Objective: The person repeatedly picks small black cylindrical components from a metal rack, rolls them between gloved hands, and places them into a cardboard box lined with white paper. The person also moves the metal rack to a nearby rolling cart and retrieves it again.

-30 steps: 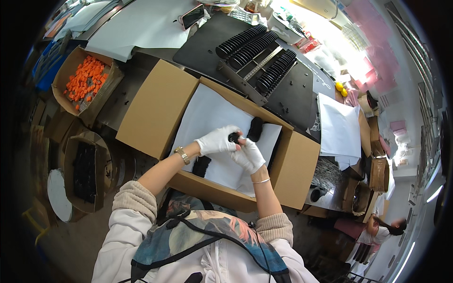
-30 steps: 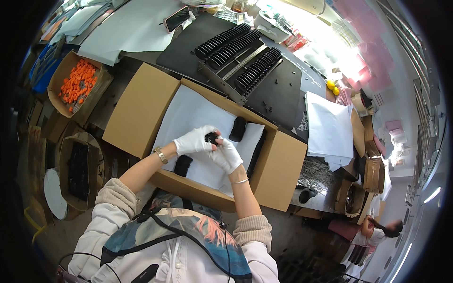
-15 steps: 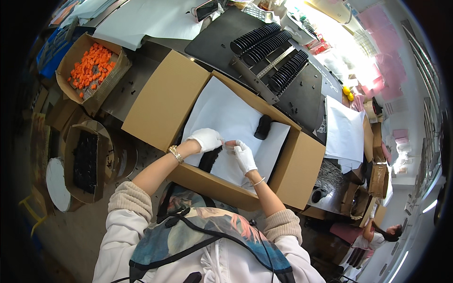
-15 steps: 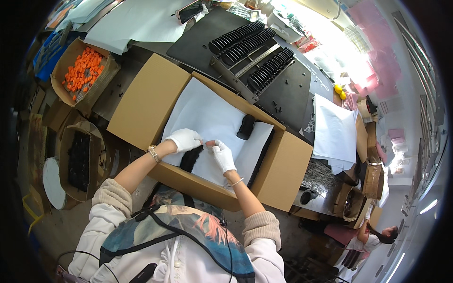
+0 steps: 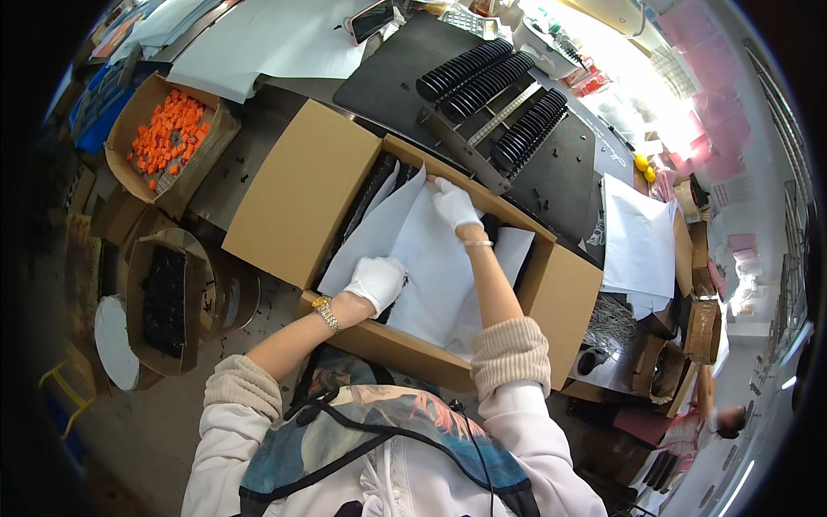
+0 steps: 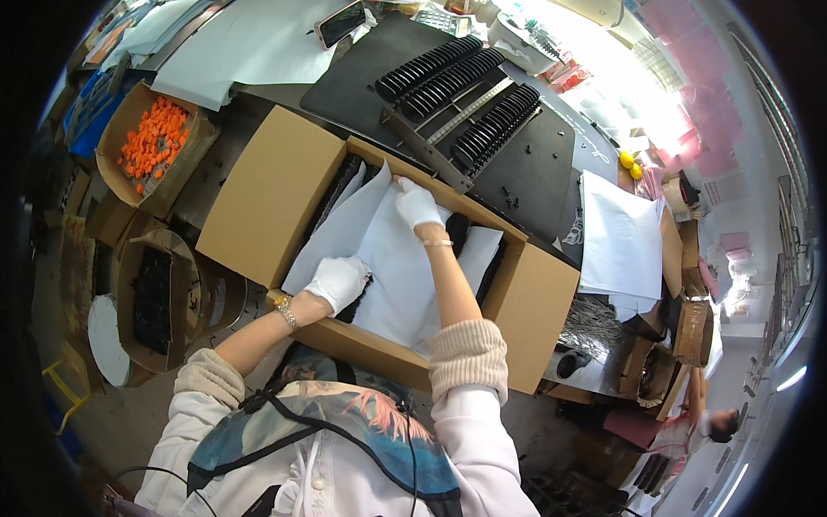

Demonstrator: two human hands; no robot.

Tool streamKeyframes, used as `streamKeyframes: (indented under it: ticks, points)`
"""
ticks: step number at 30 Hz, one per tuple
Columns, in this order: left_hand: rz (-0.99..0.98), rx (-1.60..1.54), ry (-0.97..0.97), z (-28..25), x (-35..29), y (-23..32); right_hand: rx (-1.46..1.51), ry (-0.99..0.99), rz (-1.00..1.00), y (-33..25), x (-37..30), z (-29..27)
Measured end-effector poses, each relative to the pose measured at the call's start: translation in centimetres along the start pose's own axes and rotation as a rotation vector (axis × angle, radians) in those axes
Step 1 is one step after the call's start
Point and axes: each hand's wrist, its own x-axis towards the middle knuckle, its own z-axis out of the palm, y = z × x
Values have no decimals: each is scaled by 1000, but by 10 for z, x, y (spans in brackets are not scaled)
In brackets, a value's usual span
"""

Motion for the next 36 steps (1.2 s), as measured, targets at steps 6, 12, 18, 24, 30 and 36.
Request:
streamKeyframes:
  ticks: [6, 12, 18, 24, 30, 36]
  points:
    - [8, -201, 105, -7, 4, -10, 123, 92, 155, 1, -88, 1]
    - [5, -475, 320, -43, 28, -17, 258, 122, 207, -21, -119, -7]
    - [-273, -1033, 638, -134, 137, -9, 503, 643, -378, -92, -29, -27]
    - [-186, -1248, 391, -145, 209, -18, 265, 1063, 175, -122, 149, -53]
    - [-145, -1019, 490, -139, 216, -23, 92, 1260, 154, -77, 262, -120]
    - [-165, -993, 449, -143, 215, -25, -860, 1155, -155, 3, 371, -178]
